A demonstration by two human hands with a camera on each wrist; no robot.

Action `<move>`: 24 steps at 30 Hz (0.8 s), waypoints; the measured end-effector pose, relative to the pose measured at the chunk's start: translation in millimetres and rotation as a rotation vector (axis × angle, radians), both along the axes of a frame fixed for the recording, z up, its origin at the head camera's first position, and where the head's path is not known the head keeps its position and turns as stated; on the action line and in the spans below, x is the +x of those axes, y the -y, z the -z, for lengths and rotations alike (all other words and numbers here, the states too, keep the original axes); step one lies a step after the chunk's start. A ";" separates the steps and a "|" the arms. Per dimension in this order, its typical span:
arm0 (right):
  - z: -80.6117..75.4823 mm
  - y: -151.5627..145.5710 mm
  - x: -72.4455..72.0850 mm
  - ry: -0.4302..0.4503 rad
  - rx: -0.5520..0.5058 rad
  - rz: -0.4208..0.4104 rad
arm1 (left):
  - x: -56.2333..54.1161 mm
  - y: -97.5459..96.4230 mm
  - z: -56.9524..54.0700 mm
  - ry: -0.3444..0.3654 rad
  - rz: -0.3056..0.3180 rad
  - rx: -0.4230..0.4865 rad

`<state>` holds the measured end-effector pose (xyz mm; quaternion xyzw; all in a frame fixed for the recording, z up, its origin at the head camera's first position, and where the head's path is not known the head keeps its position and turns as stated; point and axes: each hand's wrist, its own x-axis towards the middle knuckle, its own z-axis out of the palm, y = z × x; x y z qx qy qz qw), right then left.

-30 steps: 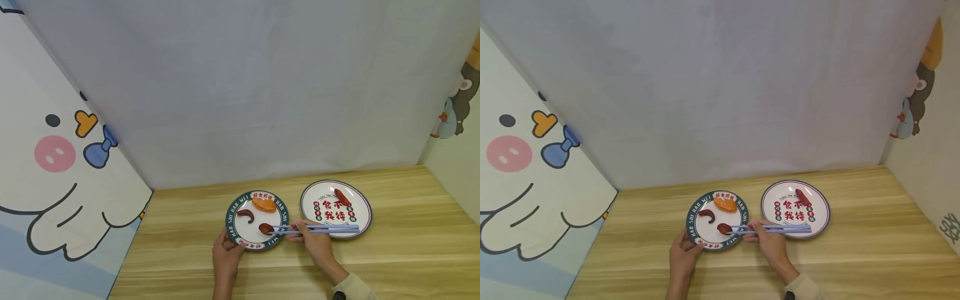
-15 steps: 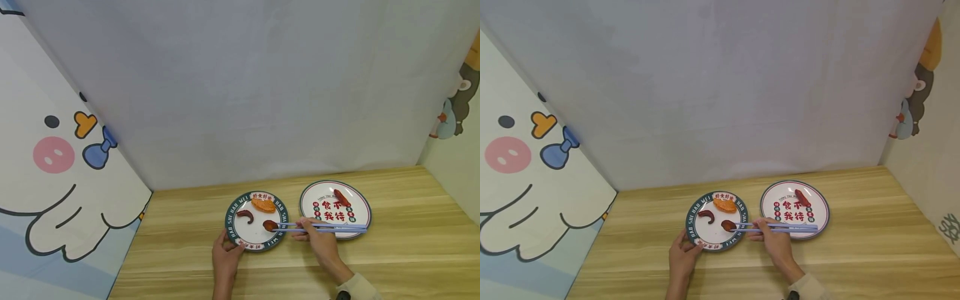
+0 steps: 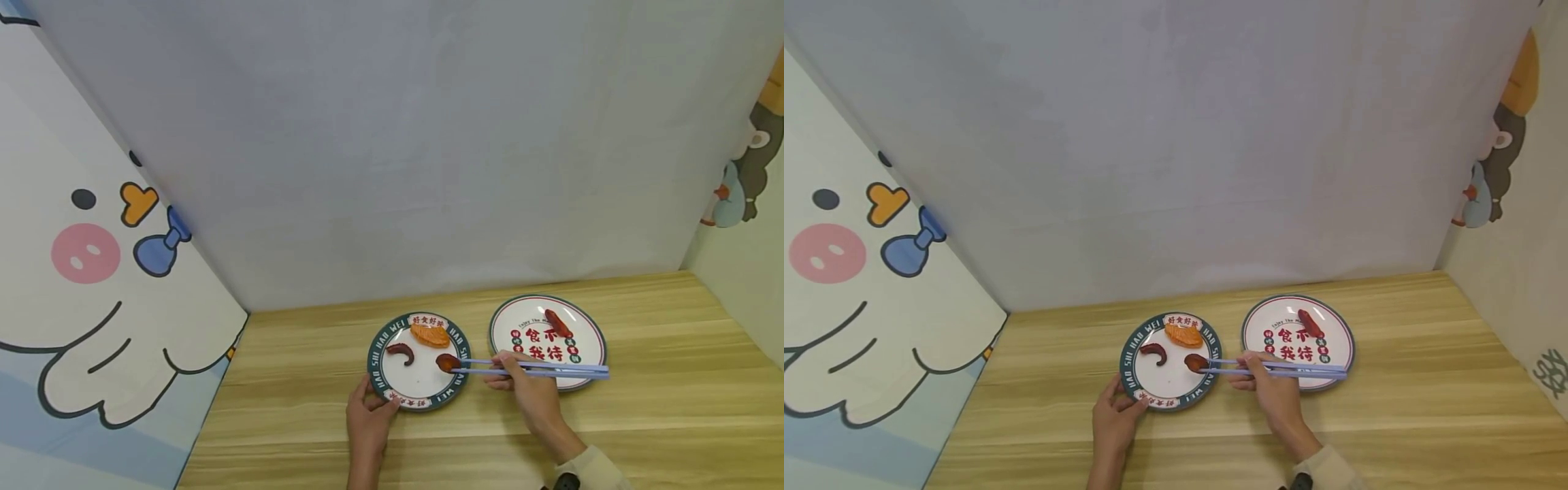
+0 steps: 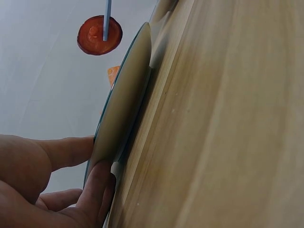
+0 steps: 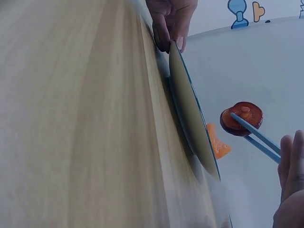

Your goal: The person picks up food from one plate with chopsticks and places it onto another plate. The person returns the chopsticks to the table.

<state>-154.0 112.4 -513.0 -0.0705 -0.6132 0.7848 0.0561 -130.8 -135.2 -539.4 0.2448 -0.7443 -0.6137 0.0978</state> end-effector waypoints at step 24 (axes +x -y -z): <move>-6.2 -22.9 -5.3 -0.085 -0.071 0.034 | 1.7 0.3 -2.6 -0.001 0.006 0.007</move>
